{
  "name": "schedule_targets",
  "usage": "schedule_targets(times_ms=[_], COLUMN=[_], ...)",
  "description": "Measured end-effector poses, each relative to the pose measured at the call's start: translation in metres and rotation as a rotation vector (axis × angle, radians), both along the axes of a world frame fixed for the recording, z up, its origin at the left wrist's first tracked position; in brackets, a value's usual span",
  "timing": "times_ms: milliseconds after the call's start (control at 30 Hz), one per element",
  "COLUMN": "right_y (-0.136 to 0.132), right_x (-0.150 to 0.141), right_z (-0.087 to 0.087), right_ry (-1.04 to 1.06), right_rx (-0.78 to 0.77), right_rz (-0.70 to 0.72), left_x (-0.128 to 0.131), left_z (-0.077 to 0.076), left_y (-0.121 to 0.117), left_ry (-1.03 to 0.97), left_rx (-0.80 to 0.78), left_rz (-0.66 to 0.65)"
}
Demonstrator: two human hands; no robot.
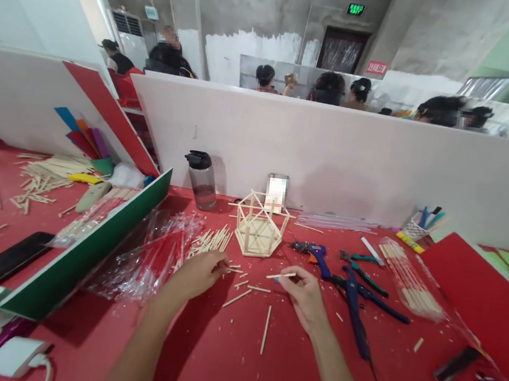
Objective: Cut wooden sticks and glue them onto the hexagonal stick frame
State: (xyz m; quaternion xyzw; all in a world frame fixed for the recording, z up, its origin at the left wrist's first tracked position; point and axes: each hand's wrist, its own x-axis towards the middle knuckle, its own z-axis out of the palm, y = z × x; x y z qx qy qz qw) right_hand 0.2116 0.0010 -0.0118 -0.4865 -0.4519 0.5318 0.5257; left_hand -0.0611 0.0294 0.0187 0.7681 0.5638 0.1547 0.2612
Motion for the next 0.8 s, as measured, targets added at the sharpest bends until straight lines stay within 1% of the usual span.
schedule_targets(times_ms=[100,233,400,500,600,700,767,800], right_y=[-0.001,0.001,0.003,0.003,0.002,0.0,-0.002,-0.004], right_x=[0.001,0.003,0.012,0.017,0.018,0.014,0.011,0.01], right_z=[0.001,0.006,0.013,0.013,0.011,0.01,0.012,0.013], right_ry=[0.021,0.016,0.027,0.047,0.07,0.088,0.093,0.094], right_rx=[0.017,0.056,0.071,0.07,0.061,0.042,0.023,0.013], right_rz=[0.019,0.05,0.077,0.077,0.097,0.151,0.208,0.24], left_x=[0.007,0.014,0.024,0.036,0.055,0.079,0.096,0.103], left_z=[-0.009,-0.012,-0.013,-0.01,-0.003,0.004,0.007,0.008], left_y=[-0.009,-0.013,-0.02,-0.025,-0.024,-0.016,-0.008,-0.005], left_ry=[-0.06,-0.159,-0.26,-0.336,-0.566,-0.862,-0.978,-1.016], left_rx=[0.088,0.156,0.141,0.125,0.016,-0.248,-0.386,-0.421], left_rz=[0.046,0.058,0.003,0.017,0.041,0.049,0.059,0.062])
